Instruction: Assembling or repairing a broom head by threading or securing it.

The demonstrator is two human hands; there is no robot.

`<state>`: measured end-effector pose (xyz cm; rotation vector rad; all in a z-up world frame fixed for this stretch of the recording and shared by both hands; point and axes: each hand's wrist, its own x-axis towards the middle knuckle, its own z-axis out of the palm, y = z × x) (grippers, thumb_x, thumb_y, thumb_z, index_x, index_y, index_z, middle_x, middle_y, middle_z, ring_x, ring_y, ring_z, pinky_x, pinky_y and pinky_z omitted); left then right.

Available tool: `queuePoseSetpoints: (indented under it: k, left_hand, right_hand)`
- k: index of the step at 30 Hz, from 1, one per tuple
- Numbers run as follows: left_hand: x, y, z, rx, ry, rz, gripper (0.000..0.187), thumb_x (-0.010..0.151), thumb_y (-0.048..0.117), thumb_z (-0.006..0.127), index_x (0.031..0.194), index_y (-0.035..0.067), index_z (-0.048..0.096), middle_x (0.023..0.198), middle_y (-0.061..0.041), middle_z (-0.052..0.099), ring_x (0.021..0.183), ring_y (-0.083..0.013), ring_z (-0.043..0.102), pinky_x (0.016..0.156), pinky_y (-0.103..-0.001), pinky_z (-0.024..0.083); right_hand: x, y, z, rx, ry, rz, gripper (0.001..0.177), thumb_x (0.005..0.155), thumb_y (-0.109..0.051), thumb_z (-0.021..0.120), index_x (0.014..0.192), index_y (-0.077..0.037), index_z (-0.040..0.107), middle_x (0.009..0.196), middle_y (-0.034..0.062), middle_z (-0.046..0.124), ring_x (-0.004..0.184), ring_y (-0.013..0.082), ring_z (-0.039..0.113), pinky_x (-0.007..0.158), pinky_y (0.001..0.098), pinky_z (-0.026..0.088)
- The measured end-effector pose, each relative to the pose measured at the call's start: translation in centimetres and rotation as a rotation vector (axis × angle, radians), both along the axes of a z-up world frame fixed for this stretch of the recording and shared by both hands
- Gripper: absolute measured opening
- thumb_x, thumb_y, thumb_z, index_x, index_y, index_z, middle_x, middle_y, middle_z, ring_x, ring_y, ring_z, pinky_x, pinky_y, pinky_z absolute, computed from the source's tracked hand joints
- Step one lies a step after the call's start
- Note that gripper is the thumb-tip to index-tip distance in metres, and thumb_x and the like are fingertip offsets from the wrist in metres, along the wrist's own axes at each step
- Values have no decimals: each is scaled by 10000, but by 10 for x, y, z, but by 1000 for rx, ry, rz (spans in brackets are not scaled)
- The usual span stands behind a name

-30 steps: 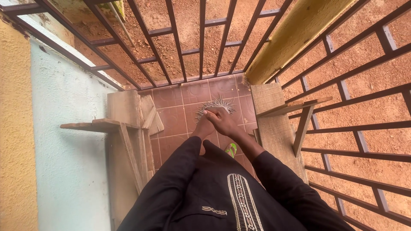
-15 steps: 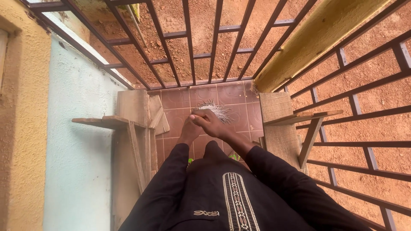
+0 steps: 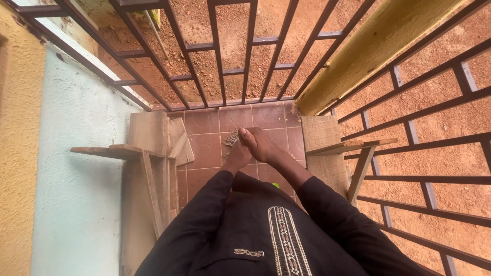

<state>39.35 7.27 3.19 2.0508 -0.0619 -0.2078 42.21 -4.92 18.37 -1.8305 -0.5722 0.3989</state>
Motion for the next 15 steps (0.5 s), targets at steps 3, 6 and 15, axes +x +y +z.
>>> queuePoseSetpoints:
  k: [3,6,15]
  left_hand:
    - [8,-27,-28,-25,-156,-85,260,966,252,555,1103,40,618,1031,-179,696,1003,-379,663,799,-467,504]
    - [13,-49,-85,-149,8,-212,202,924,196,649,1037,28,643,997,-142,711,959,-278,686,793,-409,539]
    - [3,-31,-145,19,160,-291,162,872,105,680,1004,11,671,949,-110,692,901,-182,648,752,-358,521]
  right_hand:
    - [-1,-24,8,-95,22,9,584,1079,-463,324,741,-4,451,631,122,460,602,264,418,606,410,408]
    - [-10,-43,-15,-118,14,-2,597,1062,-490,360,733,-6,484,645,132,492,625,245,443,625,415,410]
    - [-21,-39,-30,-13,104,149,462,991,-405,561,797,9,498,725,92,446,729,190,457,680,390,420]
